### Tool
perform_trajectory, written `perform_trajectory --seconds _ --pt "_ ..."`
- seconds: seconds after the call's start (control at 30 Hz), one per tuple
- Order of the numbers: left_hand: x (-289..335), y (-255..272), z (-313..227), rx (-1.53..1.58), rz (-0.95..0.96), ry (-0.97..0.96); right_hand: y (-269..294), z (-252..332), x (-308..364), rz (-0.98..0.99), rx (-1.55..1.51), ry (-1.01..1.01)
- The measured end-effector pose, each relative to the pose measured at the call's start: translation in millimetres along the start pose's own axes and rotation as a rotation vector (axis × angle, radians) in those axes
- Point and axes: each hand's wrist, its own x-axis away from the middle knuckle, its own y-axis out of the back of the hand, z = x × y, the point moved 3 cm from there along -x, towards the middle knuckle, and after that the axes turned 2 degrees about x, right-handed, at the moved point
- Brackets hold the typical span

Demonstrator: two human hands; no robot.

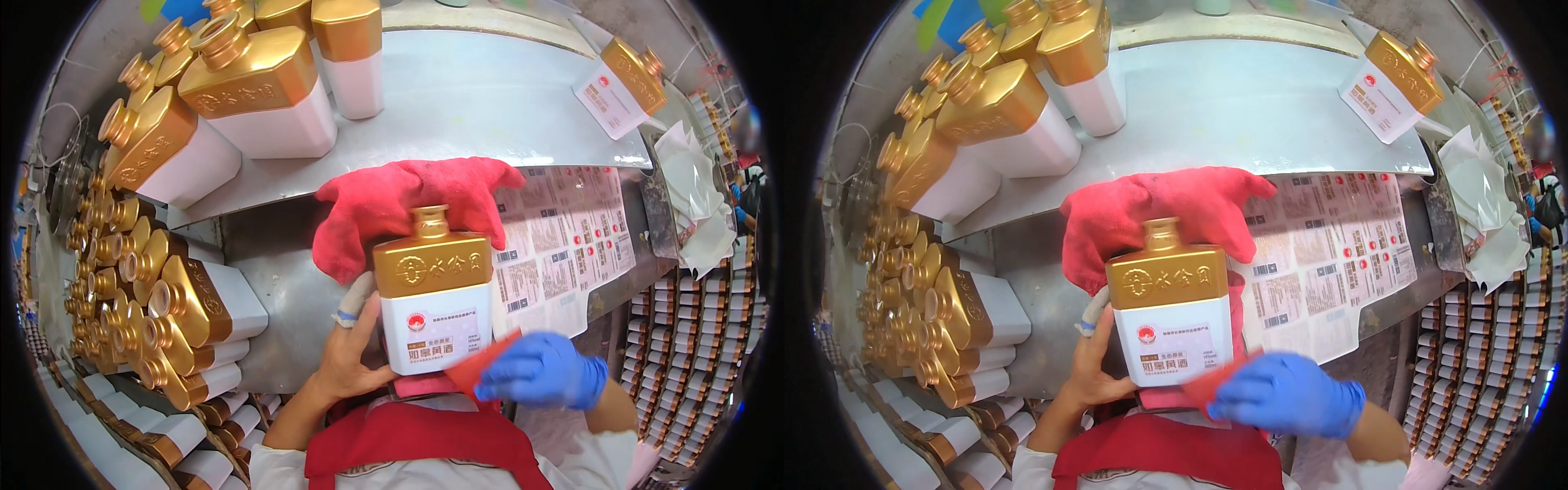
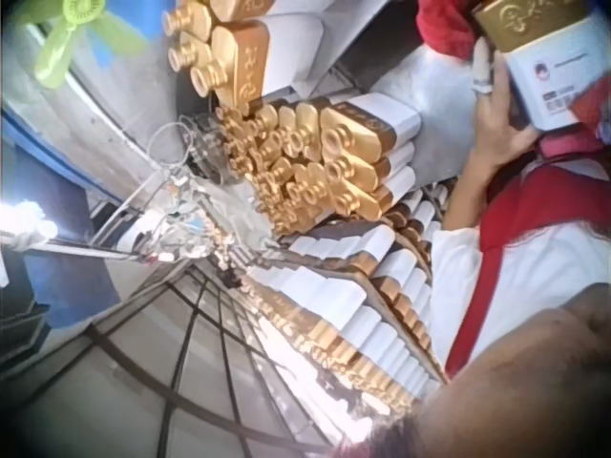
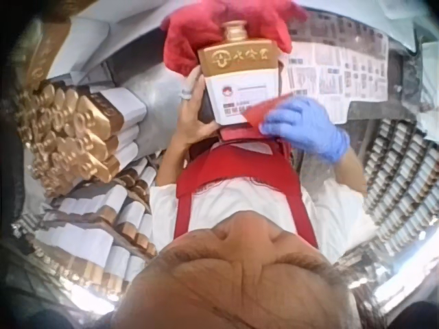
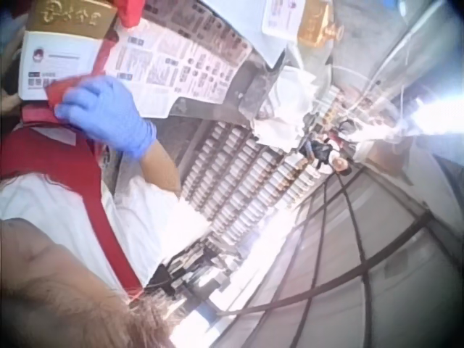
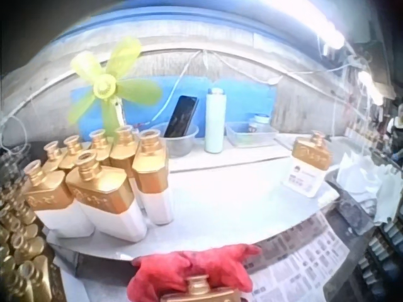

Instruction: The person applies labels to white and gold bottles using a red cloth to hold them. They peel labels from a sheet, align them on the bottle, and smooth them down. The person also wipes the bottle necks and caps with the cloth. Finished bottles are placed on a nearby shelf.

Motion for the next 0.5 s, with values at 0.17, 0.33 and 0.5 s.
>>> perform_trajectory --seconds 0.17,0.33,0.5 --pt "-2.1 0.6 0.3 -0.013 0.007 0.002 32.7 -19.0 5.1 -0.298 -0.649 -0.453" --pt "1.7 -5.2 -7.0 -0.038 0.030 0.090 75.1 -78.3 -89.2 -0.459 -0.481 -0.540" --pt "2.9 -13.3 -13.1 -0.087 -0.037 0.103 77.3 -97.8 -132.5 -0.091 -0.123 -0.383"
